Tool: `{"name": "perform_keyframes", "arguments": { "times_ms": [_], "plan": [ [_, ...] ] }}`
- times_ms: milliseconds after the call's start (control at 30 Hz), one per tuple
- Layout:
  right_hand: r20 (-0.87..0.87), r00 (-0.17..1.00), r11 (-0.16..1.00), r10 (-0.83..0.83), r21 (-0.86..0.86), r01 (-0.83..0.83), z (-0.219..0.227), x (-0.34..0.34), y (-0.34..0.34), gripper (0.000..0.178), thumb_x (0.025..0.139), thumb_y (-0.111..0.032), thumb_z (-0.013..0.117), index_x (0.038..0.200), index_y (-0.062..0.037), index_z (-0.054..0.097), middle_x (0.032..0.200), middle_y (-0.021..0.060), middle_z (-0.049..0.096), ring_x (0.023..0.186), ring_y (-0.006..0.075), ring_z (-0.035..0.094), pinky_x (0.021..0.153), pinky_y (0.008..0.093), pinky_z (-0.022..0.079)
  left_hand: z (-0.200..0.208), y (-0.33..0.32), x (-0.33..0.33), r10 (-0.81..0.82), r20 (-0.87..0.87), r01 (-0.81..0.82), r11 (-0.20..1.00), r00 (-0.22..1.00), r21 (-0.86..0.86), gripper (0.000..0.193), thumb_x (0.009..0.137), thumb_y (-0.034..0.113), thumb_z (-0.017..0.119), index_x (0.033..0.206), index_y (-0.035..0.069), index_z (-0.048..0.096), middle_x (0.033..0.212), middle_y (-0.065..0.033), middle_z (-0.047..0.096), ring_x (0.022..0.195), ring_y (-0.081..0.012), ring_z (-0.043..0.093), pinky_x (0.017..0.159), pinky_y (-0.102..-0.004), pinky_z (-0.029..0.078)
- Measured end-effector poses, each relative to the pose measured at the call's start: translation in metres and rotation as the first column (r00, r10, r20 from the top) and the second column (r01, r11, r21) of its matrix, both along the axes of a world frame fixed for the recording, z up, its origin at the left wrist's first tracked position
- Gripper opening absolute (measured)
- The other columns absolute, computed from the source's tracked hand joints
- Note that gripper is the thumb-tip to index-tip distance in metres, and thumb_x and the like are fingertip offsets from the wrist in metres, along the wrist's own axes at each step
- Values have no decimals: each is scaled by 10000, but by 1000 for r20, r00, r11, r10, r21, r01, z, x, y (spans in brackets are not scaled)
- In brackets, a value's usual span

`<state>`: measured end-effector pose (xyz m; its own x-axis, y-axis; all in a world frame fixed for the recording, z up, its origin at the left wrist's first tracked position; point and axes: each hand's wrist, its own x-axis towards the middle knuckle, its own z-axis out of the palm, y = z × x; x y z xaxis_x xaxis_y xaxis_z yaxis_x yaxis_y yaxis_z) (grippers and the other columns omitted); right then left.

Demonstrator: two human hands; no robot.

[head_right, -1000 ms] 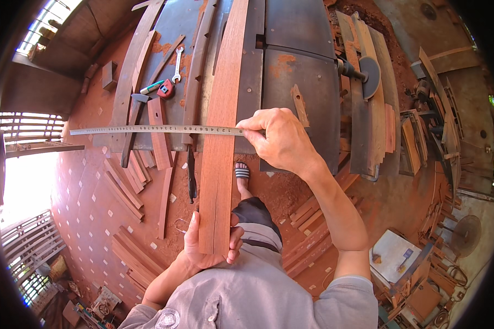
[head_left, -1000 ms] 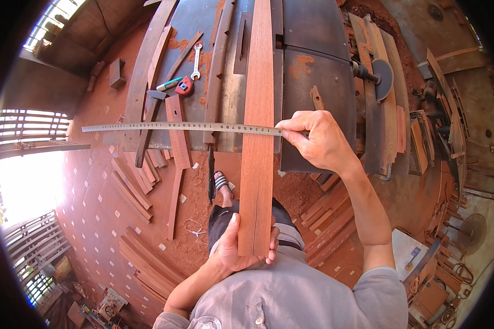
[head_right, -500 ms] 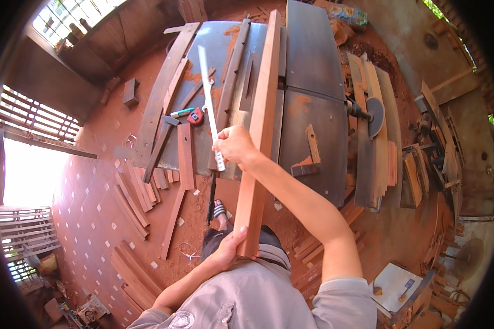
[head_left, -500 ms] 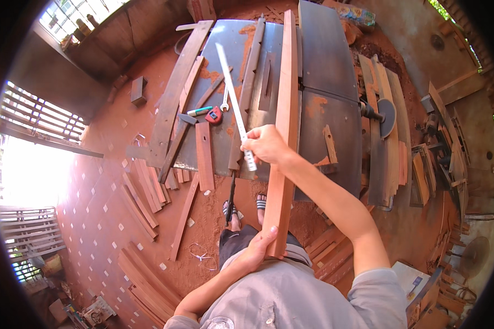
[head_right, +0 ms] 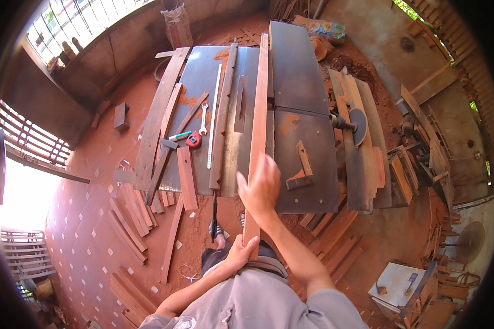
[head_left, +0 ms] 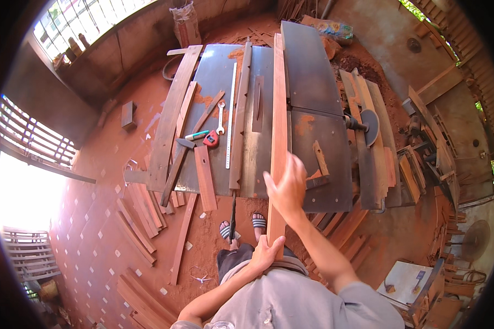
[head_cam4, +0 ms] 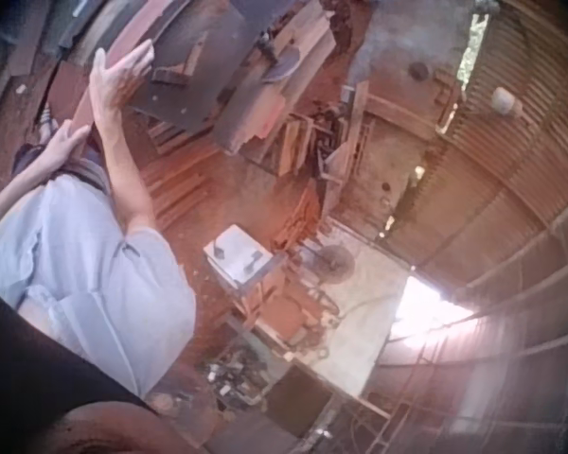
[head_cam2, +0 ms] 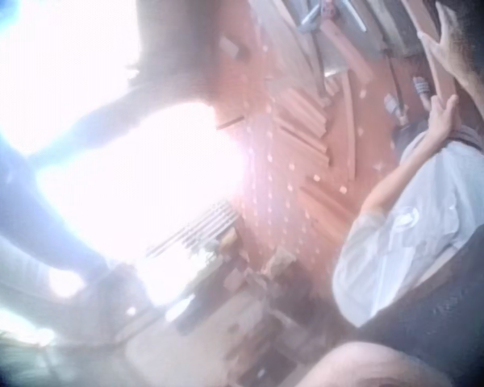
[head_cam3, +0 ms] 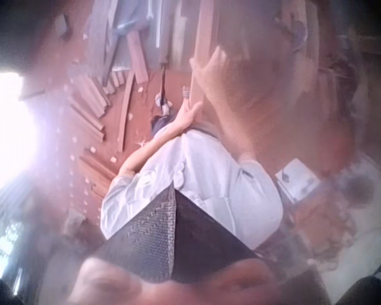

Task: The person repeatedly picks up wooden planks, measures them with a metal ruler, and places them back on the table saw. The person handles multiple planks one at a time, aligning the ruler along the length of each piece and then setting it down.

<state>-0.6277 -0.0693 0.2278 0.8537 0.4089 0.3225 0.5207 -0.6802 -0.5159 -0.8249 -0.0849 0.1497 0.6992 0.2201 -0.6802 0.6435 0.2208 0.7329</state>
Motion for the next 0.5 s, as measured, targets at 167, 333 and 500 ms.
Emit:
{"name": "perform_keyframes", "arguments": {
  "times_ms": [167, 333, 500],
  "plan": [
    [-495, 840, 963, -221, -248, 107, -49, -58, -58, 866, 761, -355, 853, 1379, 114, 469, 1311, 325, 578, 1220, 473, 580, 1051, 515, 474, -69, -10, 6, -24, 159, 27, 999, 987, -17, 706, 963, 653, 573, 1113, -31, 479, 1052, -279, 653, 974, -375, 687, 875, -465, 532],
    [-502, 792, 913, -347, -372, 164, -87, -55, -58, 573, 769, -260, 825, 1173, 62, 575, 1124, 309, 684, 1060, 485, 672, 943, 524, 546, -67, 45, 22, -424, 32, 387, 852, 905, 354, 646, 933, 512, 671, 1200, -53, 511, 1096, -280, 637, 965, -438, 677, 872, -550, 533],
    [-467, 773, 882, -429, -400, 247, -128, -63, -63, 529, 782, -230, 827, 1163, 39, 577, 1132, 301, 686, 1061, 473, 677, 936, 515, 554, -64, 135, 35, -70, 171, -141, 317, 983, 938, 803, 790, 410, 824, 1361, -40, 483, 1237, -256, 537, 1176, -427, 525, 1001, -525, 465]
  ]
}}
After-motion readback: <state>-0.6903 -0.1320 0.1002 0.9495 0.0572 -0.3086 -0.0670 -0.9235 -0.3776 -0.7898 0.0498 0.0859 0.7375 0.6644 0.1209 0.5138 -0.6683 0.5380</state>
